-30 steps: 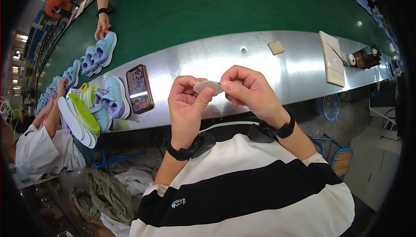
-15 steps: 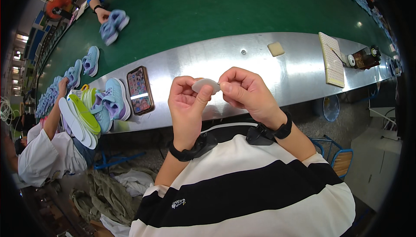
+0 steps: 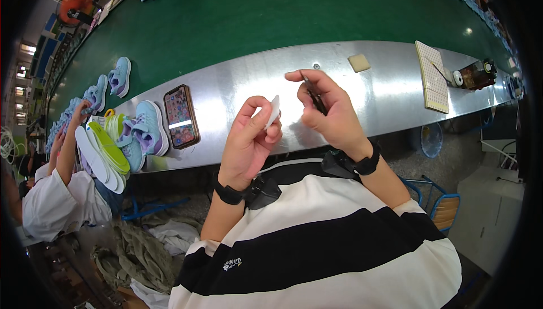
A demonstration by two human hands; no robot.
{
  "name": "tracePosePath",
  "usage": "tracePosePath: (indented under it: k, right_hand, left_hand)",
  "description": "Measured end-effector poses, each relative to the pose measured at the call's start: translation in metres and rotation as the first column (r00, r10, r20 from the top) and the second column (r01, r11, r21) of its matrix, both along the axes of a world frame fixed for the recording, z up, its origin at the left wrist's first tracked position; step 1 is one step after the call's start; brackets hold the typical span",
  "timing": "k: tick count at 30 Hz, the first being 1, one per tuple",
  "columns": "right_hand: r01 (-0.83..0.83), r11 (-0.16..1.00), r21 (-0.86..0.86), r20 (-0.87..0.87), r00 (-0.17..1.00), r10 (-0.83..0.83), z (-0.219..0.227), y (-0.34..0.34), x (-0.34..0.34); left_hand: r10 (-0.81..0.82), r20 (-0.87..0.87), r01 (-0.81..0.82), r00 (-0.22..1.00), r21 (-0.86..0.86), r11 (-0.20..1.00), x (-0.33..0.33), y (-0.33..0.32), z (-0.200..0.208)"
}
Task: The person inspects pairs of light blue and purple shoes on a factory assembly line. They pick up shoes, examine the interior and exterior, and use a small tool to trim loose threads or excess material. The shoes are then placed back on the line.
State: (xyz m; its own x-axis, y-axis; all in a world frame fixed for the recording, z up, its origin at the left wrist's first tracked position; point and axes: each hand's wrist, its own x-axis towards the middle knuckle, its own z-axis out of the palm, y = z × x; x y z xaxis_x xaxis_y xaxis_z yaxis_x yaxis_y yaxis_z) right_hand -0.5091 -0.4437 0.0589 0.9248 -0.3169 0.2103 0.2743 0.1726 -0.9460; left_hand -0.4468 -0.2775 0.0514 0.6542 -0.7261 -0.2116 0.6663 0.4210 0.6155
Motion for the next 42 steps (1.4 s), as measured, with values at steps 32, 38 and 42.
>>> tracePosePath:
  k: [32,38,42]
  right_hand:
    - [-0.029,0.66,-0.751,0.122,0.976,0.183,0.021,-0.022,-0.019]
    - [0.035,0.648,-0.761,0.181,0.97,0.161,0.022,-0.019,-0.016]
    - [0.066,0.64,-0.766,0.183,0.976,0.117,0.021,-0.017,-0.017]
  left_hand:
    - [-0.056,0.994,-0.485,0.099,0.097,0.869,0.008,0.013,0.017]
    - [-0.08,0.981,-0.444,0.177,0.152,0.883,0.006,0.015,0.015]
    - [-0.049,0.976,-0.461,0.211,0.144,0.876,0.004,0.013,0.012]
